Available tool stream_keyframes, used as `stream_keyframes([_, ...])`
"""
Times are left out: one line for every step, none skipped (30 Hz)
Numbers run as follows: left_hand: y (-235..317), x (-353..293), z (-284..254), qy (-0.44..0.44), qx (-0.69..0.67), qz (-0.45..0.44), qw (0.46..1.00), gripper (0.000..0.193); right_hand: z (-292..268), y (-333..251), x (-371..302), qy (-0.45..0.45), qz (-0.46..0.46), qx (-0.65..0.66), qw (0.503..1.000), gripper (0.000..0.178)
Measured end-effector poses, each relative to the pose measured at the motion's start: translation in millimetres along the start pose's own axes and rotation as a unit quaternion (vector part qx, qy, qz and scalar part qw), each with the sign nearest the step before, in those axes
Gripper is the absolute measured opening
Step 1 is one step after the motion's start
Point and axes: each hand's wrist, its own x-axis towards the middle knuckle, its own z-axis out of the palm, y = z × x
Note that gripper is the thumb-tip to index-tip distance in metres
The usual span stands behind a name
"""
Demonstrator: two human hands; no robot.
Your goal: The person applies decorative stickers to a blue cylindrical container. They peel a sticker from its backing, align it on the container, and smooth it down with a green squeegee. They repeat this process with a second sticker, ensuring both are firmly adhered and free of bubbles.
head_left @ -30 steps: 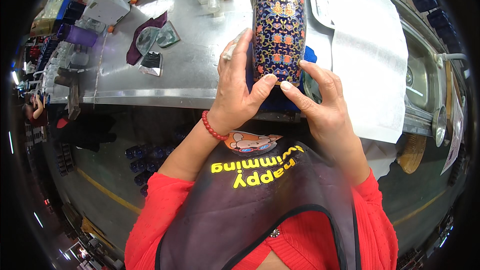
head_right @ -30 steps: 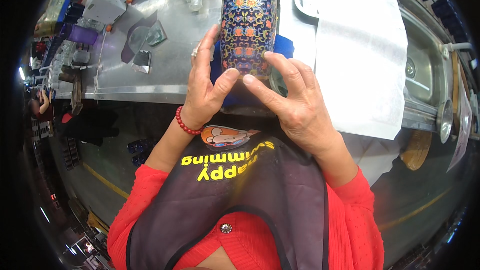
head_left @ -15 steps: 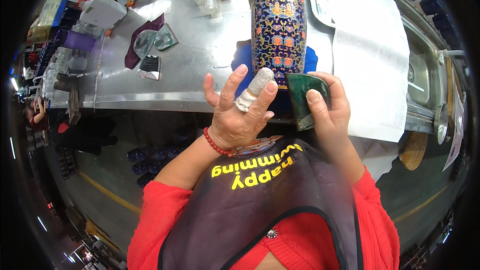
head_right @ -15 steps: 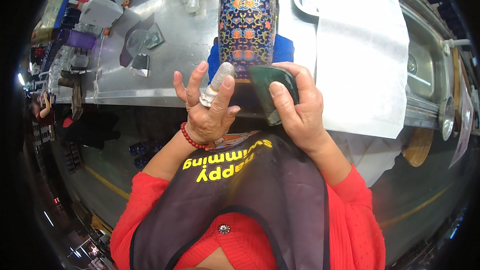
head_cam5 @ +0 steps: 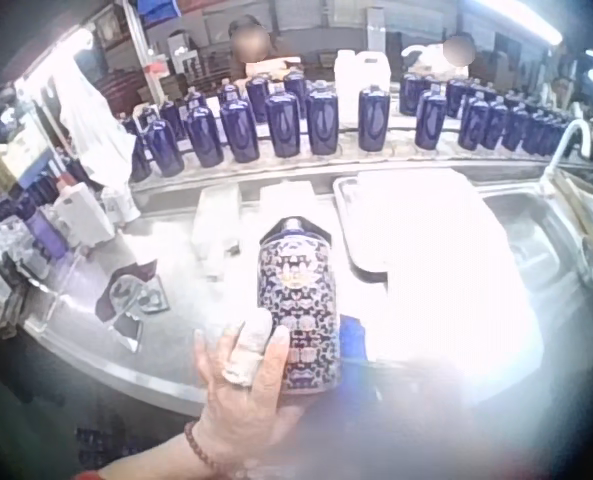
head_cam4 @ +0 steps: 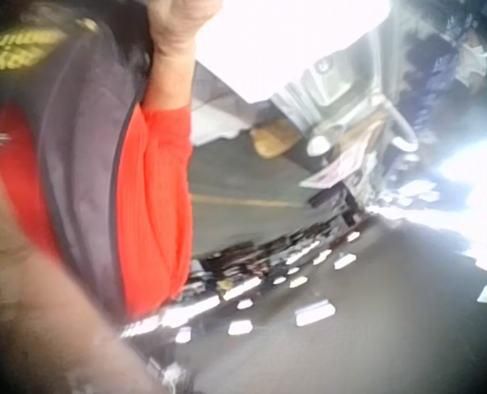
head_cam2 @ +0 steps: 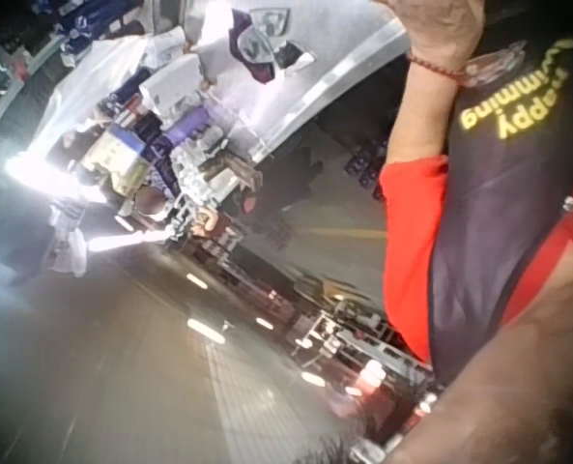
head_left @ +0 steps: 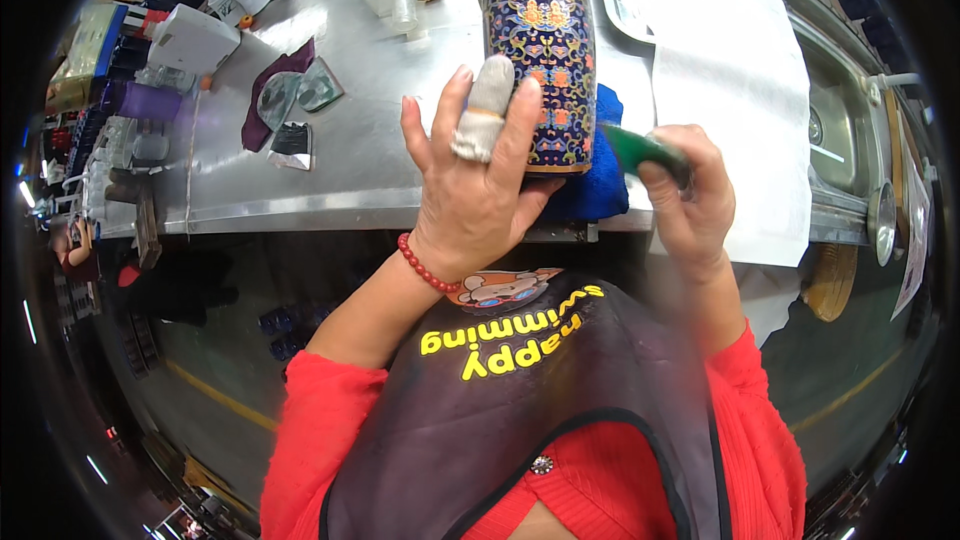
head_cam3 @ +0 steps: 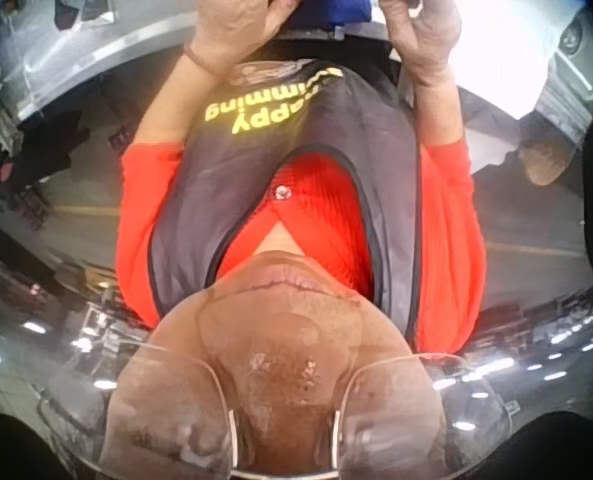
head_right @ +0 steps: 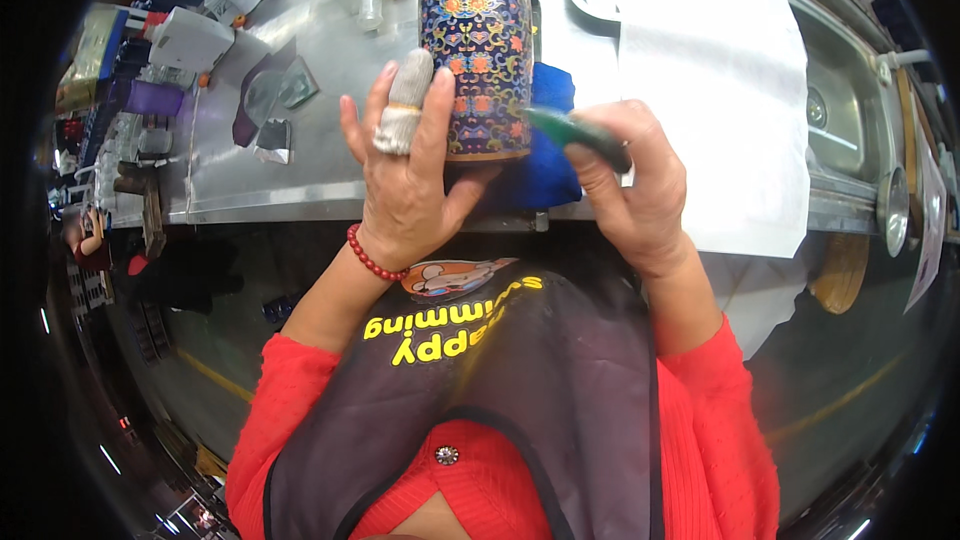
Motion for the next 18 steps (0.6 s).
stream_keyframes([-1.5,4.9,1.2,-0.014,-0.014,-0.015,1.000,0.094,-2.3,1.1,4.3,-0.020,-0.101,-0.043,0.994,0.026])
stream_keyframes([-3.0,7.8,1.6,-0.006,-0.012,0.004,1.000,0.095,-6.7,1.5,8.5,-0.052,-0.177,-0.147,0.972,0.034])
stream_keyframes([-5.5,9.8,1.9,-0.009,-0.010,0.010,1.000,0.096,-7.3,1.3,9.6,-0.088,-0.217,-0.163,0.958,0.036])
stream_keyframes([-7.7,10.1,1.9,-0.014,-0.007,0.016,1.000,0.097,-10.4,0.6,11.0,-0.099,-0.248,-0.153,0.951,0.034])
stream_keyframes([-9.9,9.4,2.3,-0.008,-0.019,0.018,1.000,0.097,-11.2,-0.3,10.3,-0.141,-0.257,-0.166,0.942,0.032])
stream_keyframes([-11.4,7.8,3.9,-0.002,-0.032,0.020,0.999,0.097,-12.2,-1.0,9.9,-0.144,-0.268,-0.150,0.941,0.029])
stream_keyframes([-12.6,5.1,5.6,0.002,-0.047,0.019,0.999,0.097,-12.5,-1.6,8.9,-0.151,-0.229,-0.132,0.953,0.028])
stream_keyframes([-13.9,1.9,6.4,-0.003,-0.039,0.009,0.999,0.095,-12.1,-2.0,8.5,-0.156,-0.214,-0.112,0.958,0.028])
stream_keyframes([-14.9,-1.2,7.4,-0.005,-0.064,-0.004,0.998,0.095,-12.0,-2.6,8.6,-0.129,-0.219,-0.073,0.965,0.028])
stream_keyframes([-16.6,-3.6,8.1,-0.011,-0.085,-0.018,0.996,0.094,-10.9,-3.1,9.3,-0.102,-0.213,-0.076,0.969,0.027])
stream_keyframes([-17.6,-6.0,8.5,-0.016,-0.105,-0.033,0.994,0.094,-10.6,-3.8,10.9,-0.119,-0.229,-0.099,0.961,0.026])
stream_keyframes([-18.6,-7.6,8.6,-0.022,-0.101,-0.035,0.994,0.094,-9.6,-4.8,12.6,-0.125,-0.237,-0.113,0.957,0.026])
stream_keyframes([-19.2,-8.6,8.6,-0.027,-0.098,-0.035,0.994,0.094,-9.9,-6.2,15.2,-0.157,-0.224,-0.147,0.951,0.025])
stream_keyframes([-20.0,-8.5,8.8,-0.031,-0.096,-0.034,0.994,0.094,-8.9,-7.8,17.0,-0.161,-0.254,-0.140,0.943,0.023])
stream_keyframes([-20.6,-7.4,9.2,-0.029,-0.094,-0.032,0.995,0.095,-10.4,-10.0,18.8,-0.167,-0.277,-0.121,0.938,0.022])
stream_keyframes([-19.8,-7.1,9.0,-0.034,-0.092,-0.041,0.994,0.097,-9.3,-11.6,20.1,-0.189,-0.242,-0.120,0.944,0.021])
stream_keyframes([-18.2,-6.8,8.2,-0.028,-0.081,-0.042,0.995,0.097,-10.3,-13.9,20.9,-0.170,-0.249,-0.089,0.949,0.020])
stream_keyframes([-16.0,-5.4,8.3,-0.020,-0.069,-0.041,0.997,0.098,-9.2,-15.2,21.5,-0.167,-0.238,-0.121,0.949,0.019])
